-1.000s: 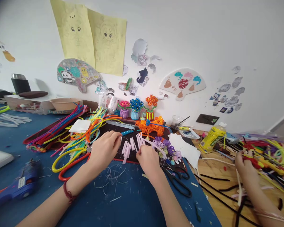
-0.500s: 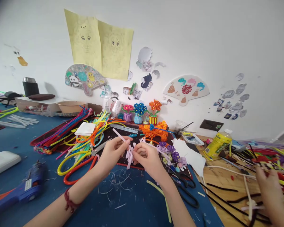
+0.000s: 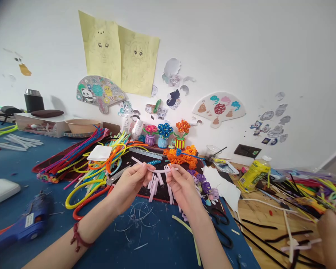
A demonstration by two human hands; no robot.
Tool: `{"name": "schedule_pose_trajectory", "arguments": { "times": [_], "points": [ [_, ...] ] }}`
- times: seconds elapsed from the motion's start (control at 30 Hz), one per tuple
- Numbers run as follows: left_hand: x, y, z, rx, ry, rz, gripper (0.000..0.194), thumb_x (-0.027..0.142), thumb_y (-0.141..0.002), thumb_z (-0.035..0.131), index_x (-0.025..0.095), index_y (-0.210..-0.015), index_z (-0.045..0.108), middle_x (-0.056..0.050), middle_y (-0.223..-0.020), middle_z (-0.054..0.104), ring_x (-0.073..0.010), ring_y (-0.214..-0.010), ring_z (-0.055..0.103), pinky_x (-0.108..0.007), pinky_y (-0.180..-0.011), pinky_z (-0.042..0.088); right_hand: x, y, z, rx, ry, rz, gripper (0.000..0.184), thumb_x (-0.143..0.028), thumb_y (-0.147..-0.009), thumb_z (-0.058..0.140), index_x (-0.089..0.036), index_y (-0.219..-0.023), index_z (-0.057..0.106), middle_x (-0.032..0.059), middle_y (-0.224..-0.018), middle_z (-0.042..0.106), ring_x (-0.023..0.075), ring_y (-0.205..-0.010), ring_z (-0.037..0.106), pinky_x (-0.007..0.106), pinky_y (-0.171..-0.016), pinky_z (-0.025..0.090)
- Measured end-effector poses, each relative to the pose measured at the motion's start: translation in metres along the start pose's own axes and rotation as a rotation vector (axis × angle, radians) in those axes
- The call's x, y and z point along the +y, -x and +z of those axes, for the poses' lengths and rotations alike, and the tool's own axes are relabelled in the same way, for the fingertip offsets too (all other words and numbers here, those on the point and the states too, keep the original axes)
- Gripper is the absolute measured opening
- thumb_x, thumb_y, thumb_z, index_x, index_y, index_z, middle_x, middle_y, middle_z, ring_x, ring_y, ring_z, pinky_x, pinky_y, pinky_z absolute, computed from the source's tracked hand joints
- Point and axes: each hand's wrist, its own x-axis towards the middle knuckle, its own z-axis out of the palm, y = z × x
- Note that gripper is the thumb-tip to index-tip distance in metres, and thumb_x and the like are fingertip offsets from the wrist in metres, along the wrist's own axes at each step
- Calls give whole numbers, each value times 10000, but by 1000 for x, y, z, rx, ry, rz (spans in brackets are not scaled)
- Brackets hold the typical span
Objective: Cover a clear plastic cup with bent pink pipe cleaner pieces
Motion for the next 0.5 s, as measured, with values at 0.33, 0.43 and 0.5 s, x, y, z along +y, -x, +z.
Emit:
{"name": "schedule_pose_trajectory", "arguments": {
  "times": [0.33, 0.43, 0.5],
  "points": [
    [-12, 5, 8, -345, -264, -65, 476, 525, -878, 487, 144, -593, 486, -29, -668, 595, -99, -551, 482, -223, -543, 351, 1, 6, 3, -254, 199, 19, 264, -382, -738, 759, -152, -696, 637, -38, -477, 541, 114, -360, 518, 227, -361, 440],
    [-13, 4, 7, -354, -283, -87, 474, 501, -889, 482, 143, -578, 484, -34, -682, 588, -102, -570, 474, -230, -559, 350, 2, 6, 3, -215, 221, -31, 246, -353, -724, 774, -160, -679, 630, -44, -493, 549, 98, -367, 511, 207, -371, 432],
    [-12, 4, 6, -372, -291, -91, 475, 473, -902, 475, 142, -560, 487, -27, -663, 569, -103, -583, 463, -236, -581, 347, 2, 5, 3, -186, 231, -59, 232, -331, -696, 798, -160, -670, 644, -37, -520, 566, 82, -405, 506, 188, -398, 426]
  ]
}}
